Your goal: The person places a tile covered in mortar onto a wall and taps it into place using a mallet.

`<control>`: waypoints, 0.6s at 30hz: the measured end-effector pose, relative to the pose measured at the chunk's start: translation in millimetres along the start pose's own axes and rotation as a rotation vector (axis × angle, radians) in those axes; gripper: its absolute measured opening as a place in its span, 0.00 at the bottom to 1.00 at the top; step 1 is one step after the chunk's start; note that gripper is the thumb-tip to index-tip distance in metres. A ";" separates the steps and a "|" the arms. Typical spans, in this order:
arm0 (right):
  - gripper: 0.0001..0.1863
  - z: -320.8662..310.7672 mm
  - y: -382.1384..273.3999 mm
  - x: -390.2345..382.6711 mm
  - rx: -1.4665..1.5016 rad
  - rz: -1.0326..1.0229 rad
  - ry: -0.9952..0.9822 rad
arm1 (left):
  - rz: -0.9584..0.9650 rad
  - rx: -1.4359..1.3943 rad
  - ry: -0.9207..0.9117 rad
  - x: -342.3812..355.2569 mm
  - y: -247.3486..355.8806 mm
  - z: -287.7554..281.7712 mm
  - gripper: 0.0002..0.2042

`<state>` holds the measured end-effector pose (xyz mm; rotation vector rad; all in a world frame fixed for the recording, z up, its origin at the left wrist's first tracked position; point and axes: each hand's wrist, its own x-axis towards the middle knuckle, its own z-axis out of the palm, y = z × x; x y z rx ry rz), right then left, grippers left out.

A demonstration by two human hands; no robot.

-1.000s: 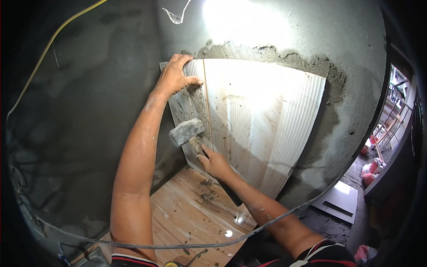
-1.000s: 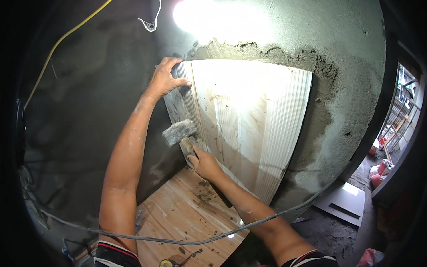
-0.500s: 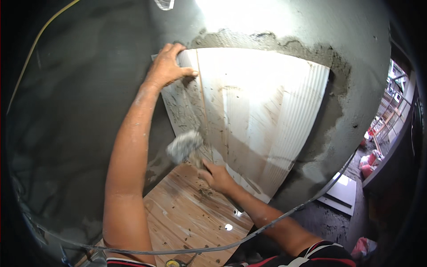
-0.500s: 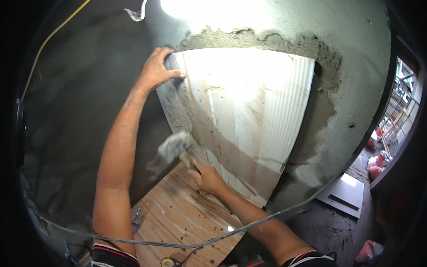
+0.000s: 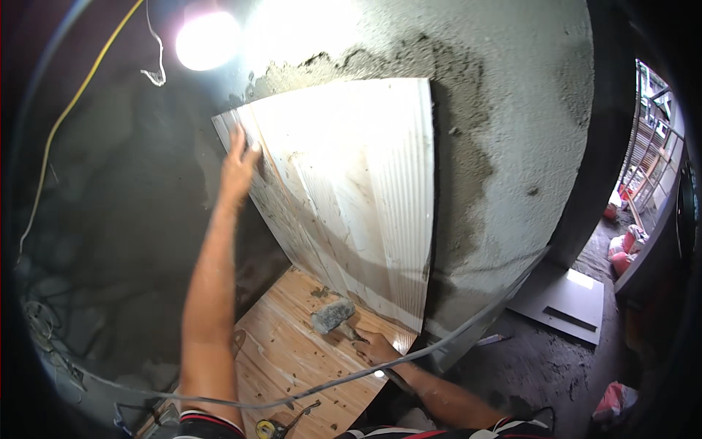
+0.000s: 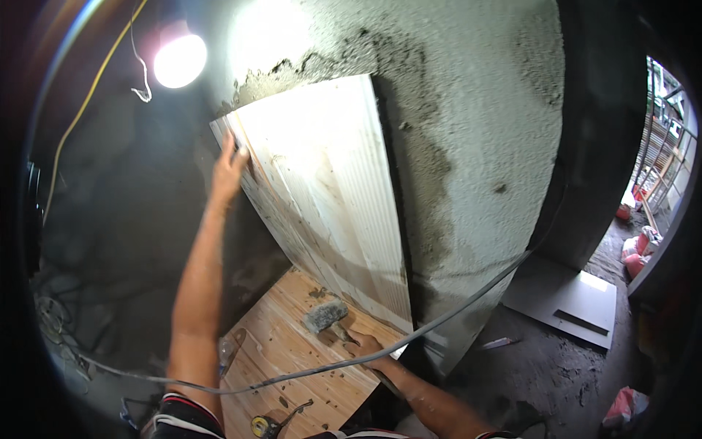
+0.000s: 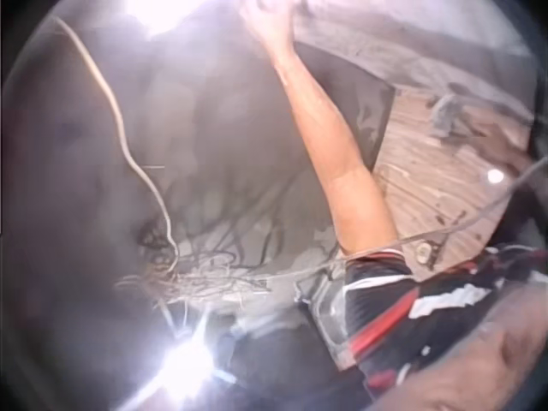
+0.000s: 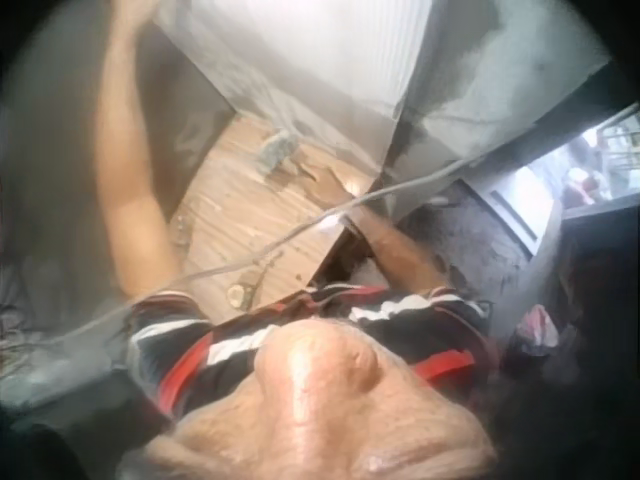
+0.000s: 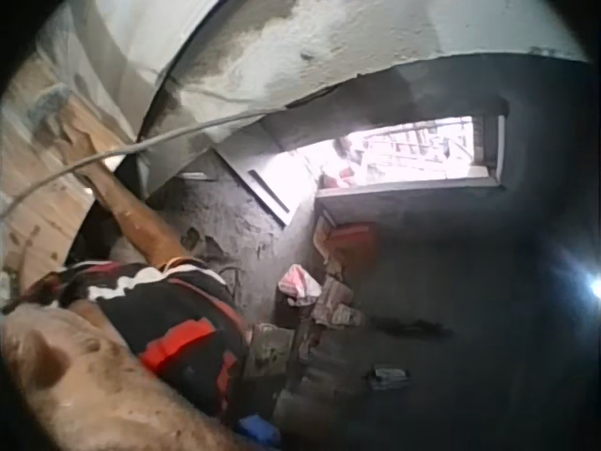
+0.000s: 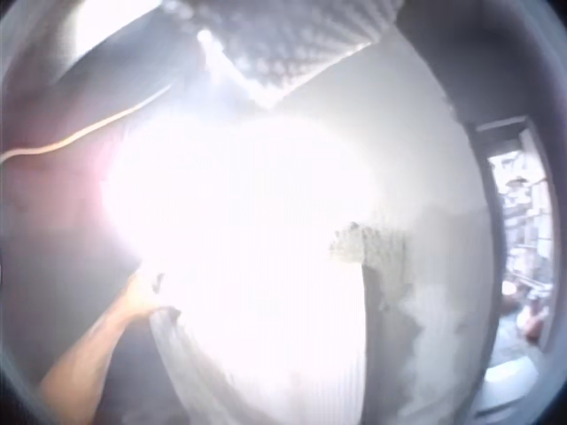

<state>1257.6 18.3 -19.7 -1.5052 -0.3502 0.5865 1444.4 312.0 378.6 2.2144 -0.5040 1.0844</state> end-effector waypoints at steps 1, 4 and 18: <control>0.26 -1.8 7.6 3.7 0.019 -0.006 -0.003 | -0.126 -0.101 -0.014 -23.3 -1.6 14.0 0.45; 0.29 -12.4 33.0 15.2 -0.136 -0.181 0.036 | -0.476 -0.424 -0.043 -100.4 2.0 74.1 0.44; 0.34 -14.5 56.8 32.8 -0.346 -0.165 0.121 | -0.872 -0.741 0.000 -242.1 37.5 158.8 0.44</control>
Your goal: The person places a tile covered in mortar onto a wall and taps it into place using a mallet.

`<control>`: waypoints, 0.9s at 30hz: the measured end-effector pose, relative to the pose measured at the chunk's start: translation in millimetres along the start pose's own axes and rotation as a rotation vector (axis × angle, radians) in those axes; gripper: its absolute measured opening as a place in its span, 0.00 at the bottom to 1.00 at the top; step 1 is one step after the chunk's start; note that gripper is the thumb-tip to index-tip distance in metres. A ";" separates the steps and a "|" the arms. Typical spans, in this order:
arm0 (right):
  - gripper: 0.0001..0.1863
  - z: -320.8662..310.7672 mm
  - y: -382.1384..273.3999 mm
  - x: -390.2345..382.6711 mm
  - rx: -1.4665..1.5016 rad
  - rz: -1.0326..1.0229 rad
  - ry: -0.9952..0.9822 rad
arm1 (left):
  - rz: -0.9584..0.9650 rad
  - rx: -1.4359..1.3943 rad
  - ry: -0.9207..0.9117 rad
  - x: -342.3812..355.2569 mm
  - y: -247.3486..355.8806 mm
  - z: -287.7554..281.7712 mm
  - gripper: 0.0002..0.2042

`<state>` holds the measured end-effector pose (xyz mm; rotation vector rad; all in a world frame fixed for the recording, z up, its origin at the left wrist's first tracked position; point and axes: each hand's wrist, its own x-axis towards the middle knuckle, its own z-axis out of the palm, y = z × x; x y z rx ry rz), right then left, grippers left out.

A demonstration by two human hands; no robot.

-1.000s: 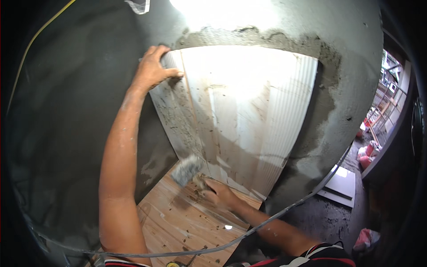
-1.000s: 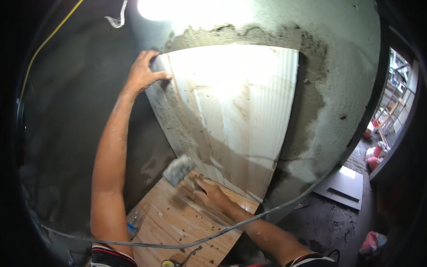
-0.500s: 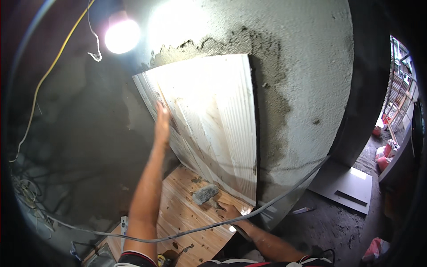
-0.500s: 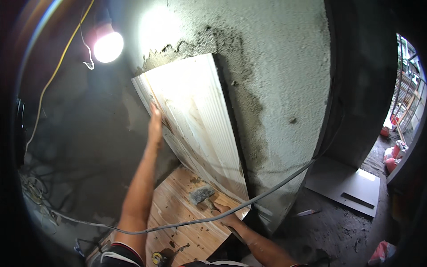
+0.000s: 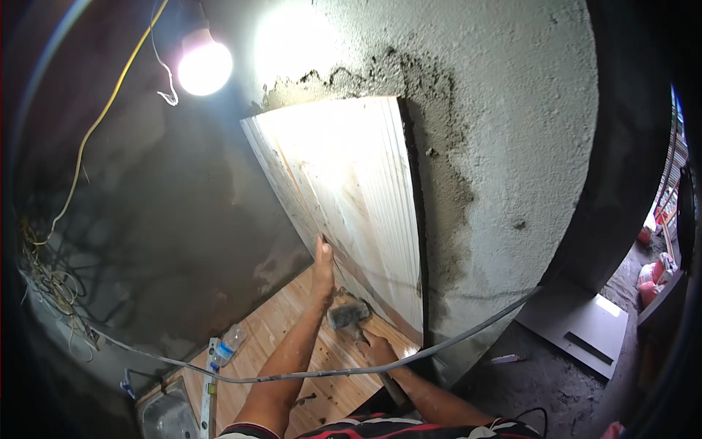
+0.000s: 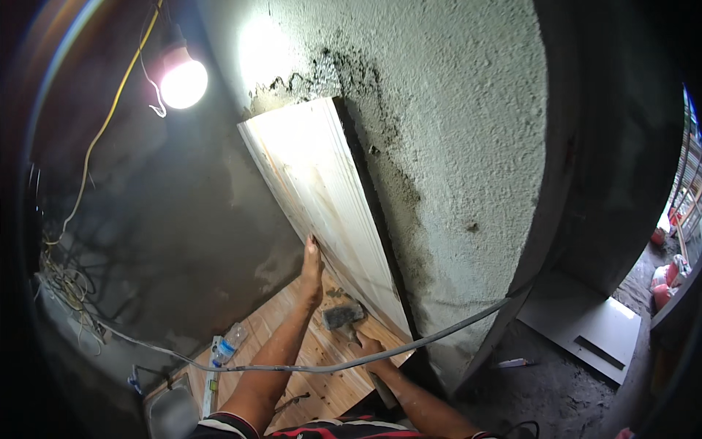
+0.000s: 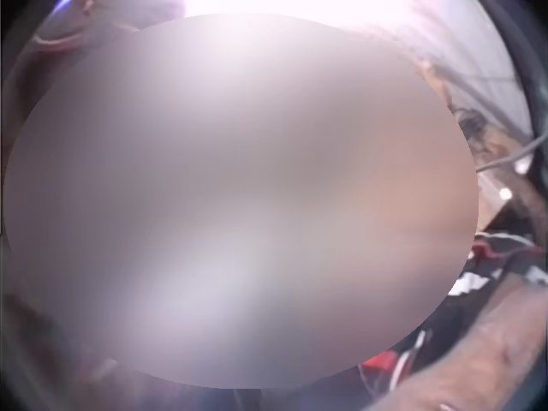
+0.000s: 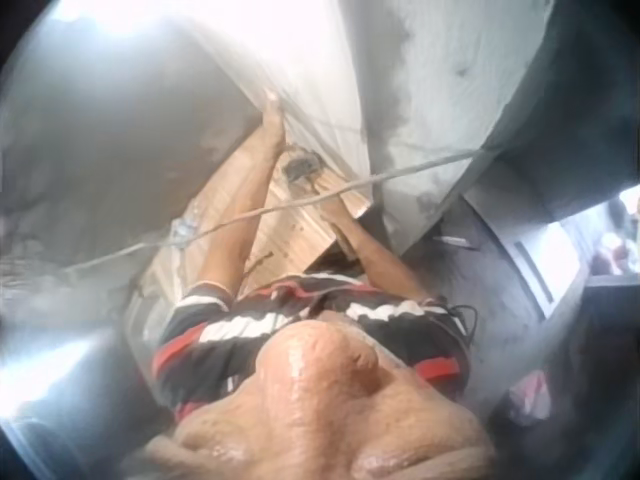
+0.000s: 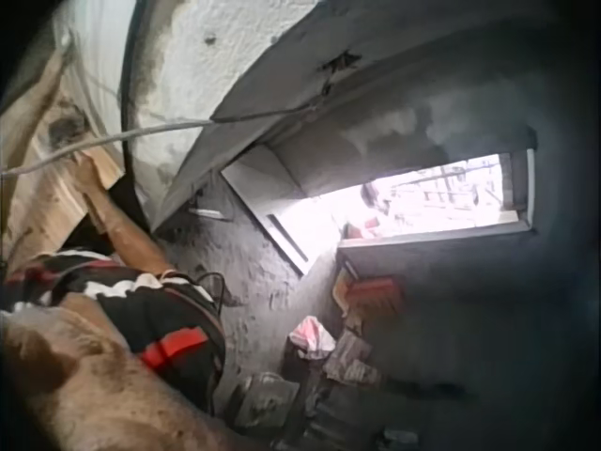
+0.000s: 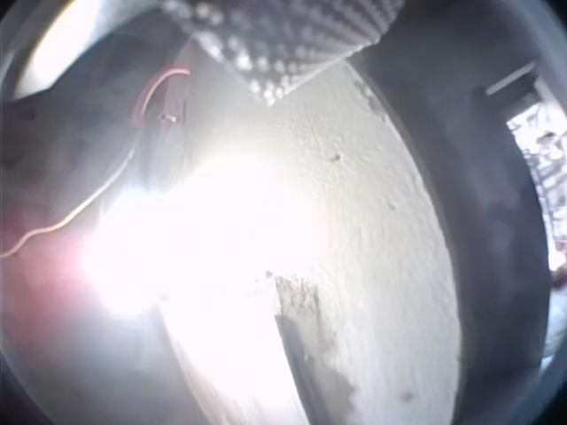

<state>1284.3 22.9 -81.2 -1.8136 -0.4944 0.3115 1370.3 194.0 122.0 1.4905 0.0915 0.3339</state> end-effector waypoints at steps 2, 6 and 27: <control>0.33 -4.5 -14.5 -4.5 -0.019 0.034 -0.018 | 0.036 0.076 0.022 -0.5 15.8 -17.3 0.44; 0.32 -3.0 -14.4 -6.7 -0.080 -0.001 -0.002 | 0.087 0.306 0.122 15.7 70.7 -66.8 0.40; 0.33 -17.9 -14.8 -2.9 -0.102 -0.042 -0.058 | 0.379 0.484 0.273 51.0 226.5 -39.4 0.34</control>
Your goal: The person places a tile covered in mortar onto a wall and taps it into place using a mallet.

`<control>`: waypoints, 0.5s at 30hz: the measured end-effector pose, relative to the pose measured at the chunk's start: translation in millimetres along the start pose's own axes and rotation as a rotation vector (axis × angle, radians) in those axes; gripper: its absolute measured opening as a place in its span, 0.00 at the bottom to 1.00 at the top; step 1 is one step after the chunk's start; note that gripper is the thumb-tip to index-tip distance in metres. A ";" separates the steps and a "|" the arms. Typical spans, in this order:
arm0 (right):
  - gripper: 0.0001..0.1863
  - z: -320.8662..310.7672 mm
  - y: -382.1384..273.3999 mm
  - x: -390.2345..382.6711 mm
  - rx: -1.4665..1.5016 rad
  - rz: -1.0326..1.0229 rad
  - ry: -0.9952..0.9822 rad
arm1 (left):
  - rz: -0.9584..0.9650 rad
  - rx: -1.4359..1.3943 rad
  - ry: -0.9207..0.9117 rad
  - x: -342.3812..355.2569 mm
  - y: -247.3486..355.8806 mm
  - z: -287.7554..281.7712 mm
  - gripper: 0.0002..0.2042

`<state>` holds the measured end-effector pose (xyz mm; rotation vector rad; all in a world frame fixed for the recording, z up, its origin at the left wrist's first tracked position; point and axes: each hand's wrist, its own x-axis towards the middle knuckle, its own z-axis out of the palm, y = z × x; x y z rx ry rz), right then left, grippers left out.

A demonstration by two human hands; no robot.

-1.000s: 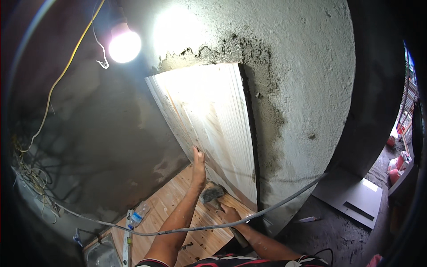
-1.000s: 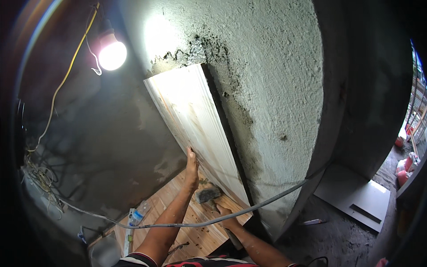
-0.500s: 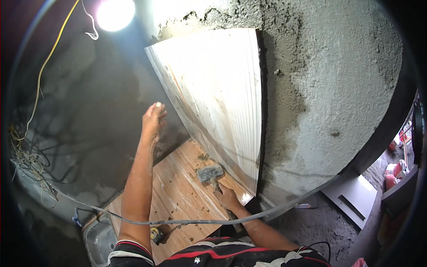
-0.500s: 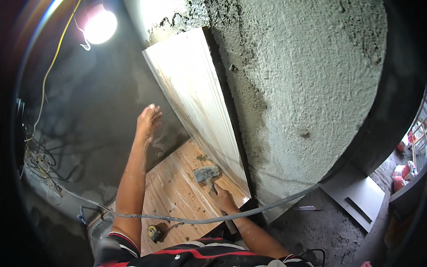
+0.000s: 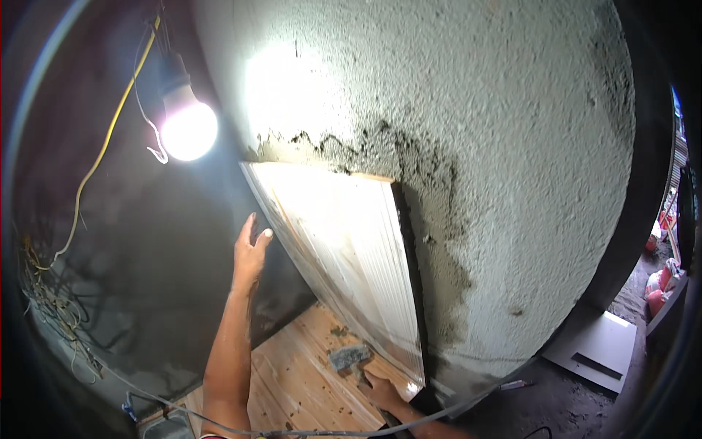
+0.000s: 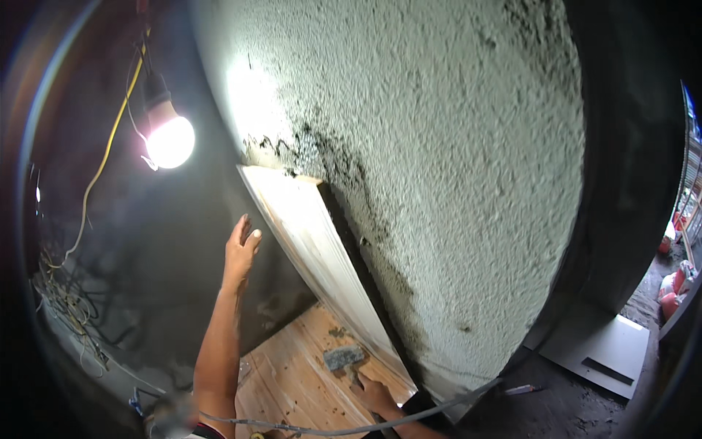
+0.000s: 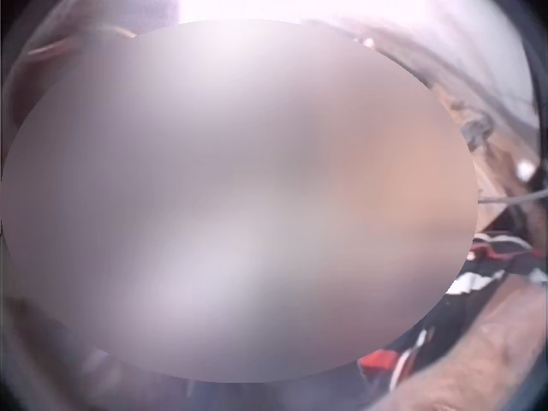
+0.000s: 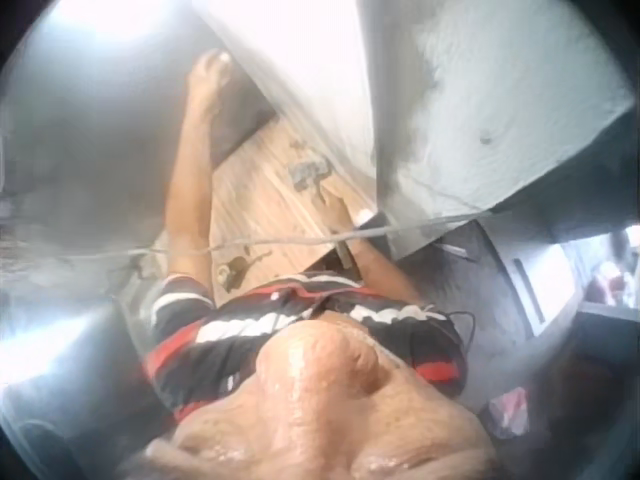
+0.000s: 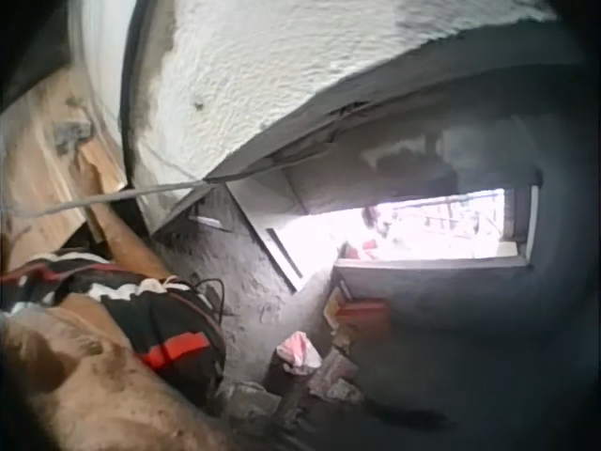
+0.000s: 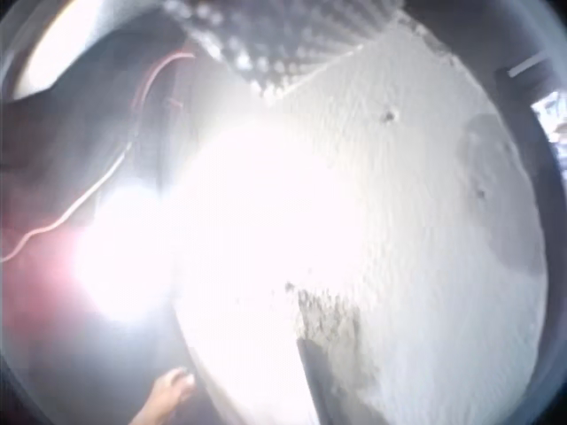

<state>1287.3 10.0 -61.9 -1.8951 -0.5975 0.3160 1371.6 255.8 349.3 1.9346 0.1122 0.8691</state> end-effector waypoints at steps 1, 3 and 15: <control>0.33 1.1 -0.8 -1.8 0.017 -0.011 -0.015 | 0.045 0.031 0.018 4.8 3.2 -1.7 0.33; 0.33 -1.3 -3.0 -5.2 0.047 0.012 -0.032 | 0.139 0.031 0.003 14.7 6.3 -0.2 0.34; 0.31 16.0 8.9 -0.1 0.001 -0.081 0.042 | 0.689 0.523 -0.006 92.3 44.3 -18.6 0.37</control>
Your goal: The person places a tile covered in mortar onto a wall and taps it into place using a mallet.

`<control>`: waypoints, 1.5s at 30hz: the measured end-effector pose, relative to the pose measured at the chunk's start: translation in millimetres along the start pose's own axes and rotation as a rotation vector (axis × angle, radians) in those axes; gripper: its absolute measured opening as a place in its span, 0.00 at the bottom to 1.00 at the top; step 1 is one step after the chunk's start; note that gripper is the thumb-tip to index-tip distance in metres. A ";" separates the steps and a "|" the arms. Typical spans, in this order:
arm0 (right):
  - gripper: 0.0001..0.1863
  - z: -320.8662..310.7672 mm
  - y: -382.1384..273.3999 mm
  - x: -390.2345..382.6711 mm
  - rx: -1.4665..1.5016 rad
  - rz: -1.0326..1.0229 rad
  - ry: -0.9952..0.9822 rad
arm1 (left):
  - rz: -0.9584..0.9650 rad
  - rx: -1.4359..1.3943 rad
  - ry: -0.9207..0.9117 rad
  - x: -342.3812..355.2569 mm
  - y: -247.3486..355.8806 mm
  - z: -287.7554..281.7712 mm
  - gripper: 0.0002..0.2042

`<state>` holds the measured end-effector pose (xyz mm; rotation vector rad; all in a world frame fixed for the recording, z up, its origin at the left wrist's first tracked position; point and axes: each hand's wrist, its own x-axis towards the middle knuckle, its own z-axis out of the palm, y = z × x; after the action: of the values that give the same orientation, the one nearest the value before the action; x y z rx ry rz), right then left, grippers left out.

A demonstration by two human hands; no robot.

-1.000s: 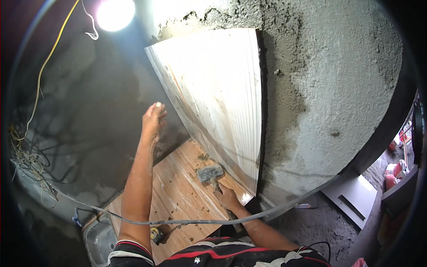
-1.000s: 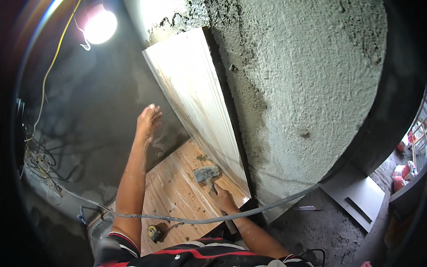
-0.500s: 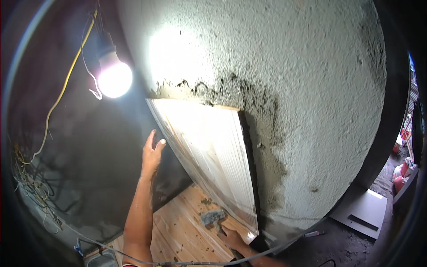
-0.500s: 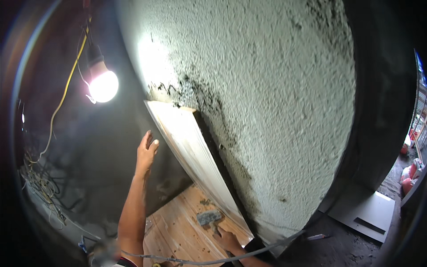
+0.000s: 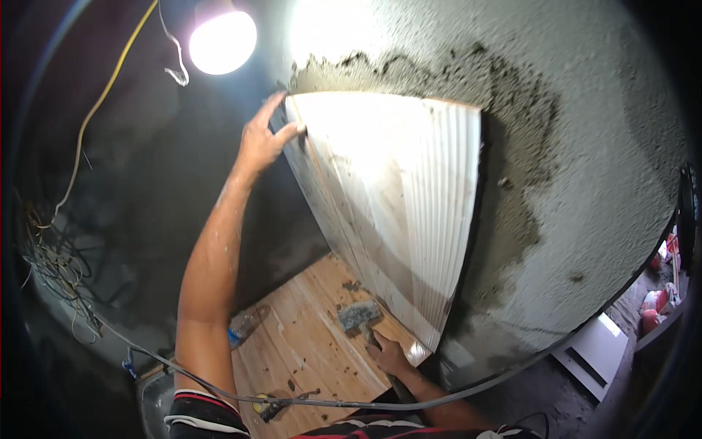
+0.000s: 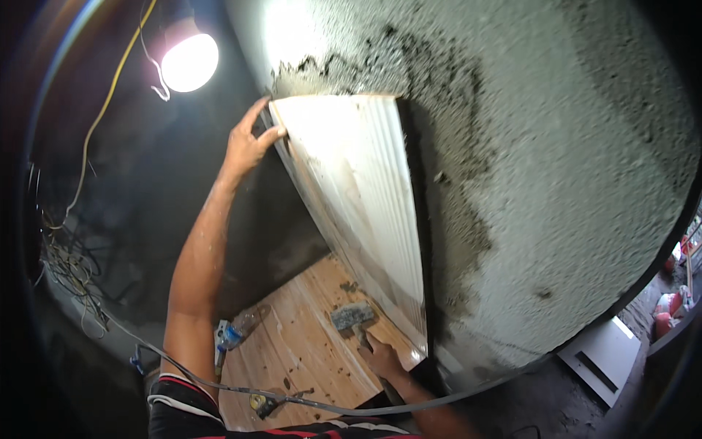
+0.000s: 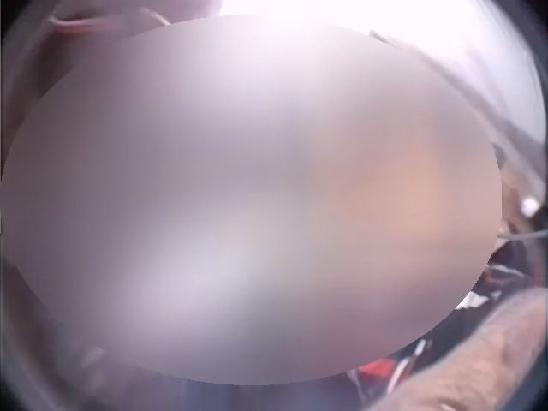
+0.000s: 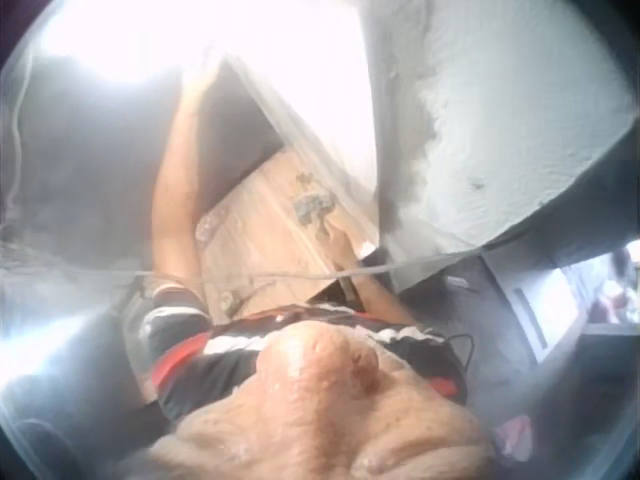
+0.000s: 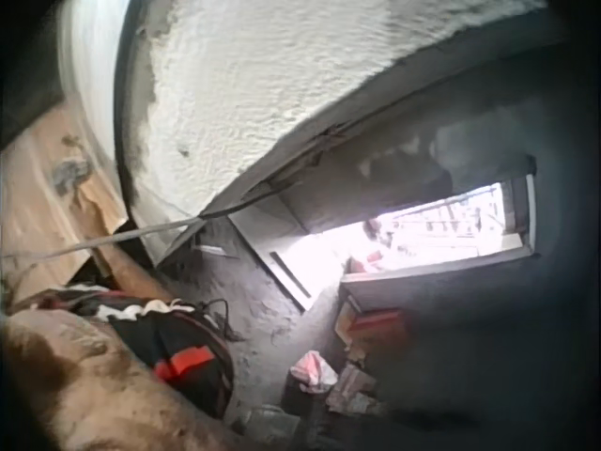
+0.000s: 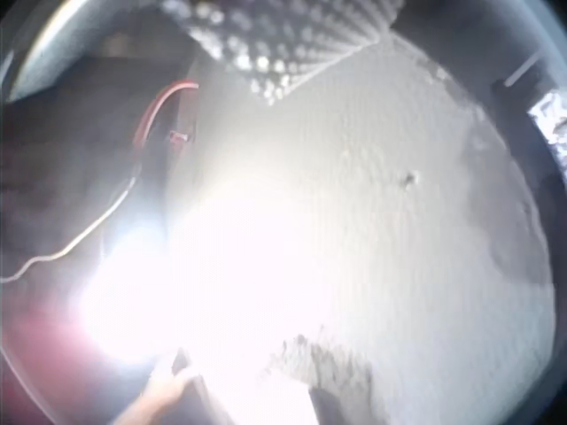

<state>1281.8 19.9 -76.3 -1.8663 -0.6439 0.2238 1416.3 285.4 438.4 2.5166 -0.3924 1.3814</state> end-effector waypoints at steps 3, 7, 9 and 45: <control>0.31 3.6 -3.0 -0.6 0.059 -0.004 -0.052 | 0.028 0.052 -0.039 12.5 -0.3 -7.1 0.38; 0.31 10.5 -24.8 18.4 0.048 -0.098 -0.068 | 0.040 0.122 -0.106 19.5 -10.6 -8.3 0.43; 0.31 0.1 -51.8 38.0 0.051 -0.078 -0.101 | 0.041 0.076 -0.095 24.0 -10.9 -4.0 0.44; 0.30 -46.1 -214.5 158.8 0.036 -0.293 0.154 | 0.015 -0.022 -0.115 43.8 -17.3 -16.5 0.33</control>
<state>1365.3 121.9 160.3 -1.7108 -0.7901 -0.0973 1432.0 302.0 482.7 2.5884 -0.4471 1.2338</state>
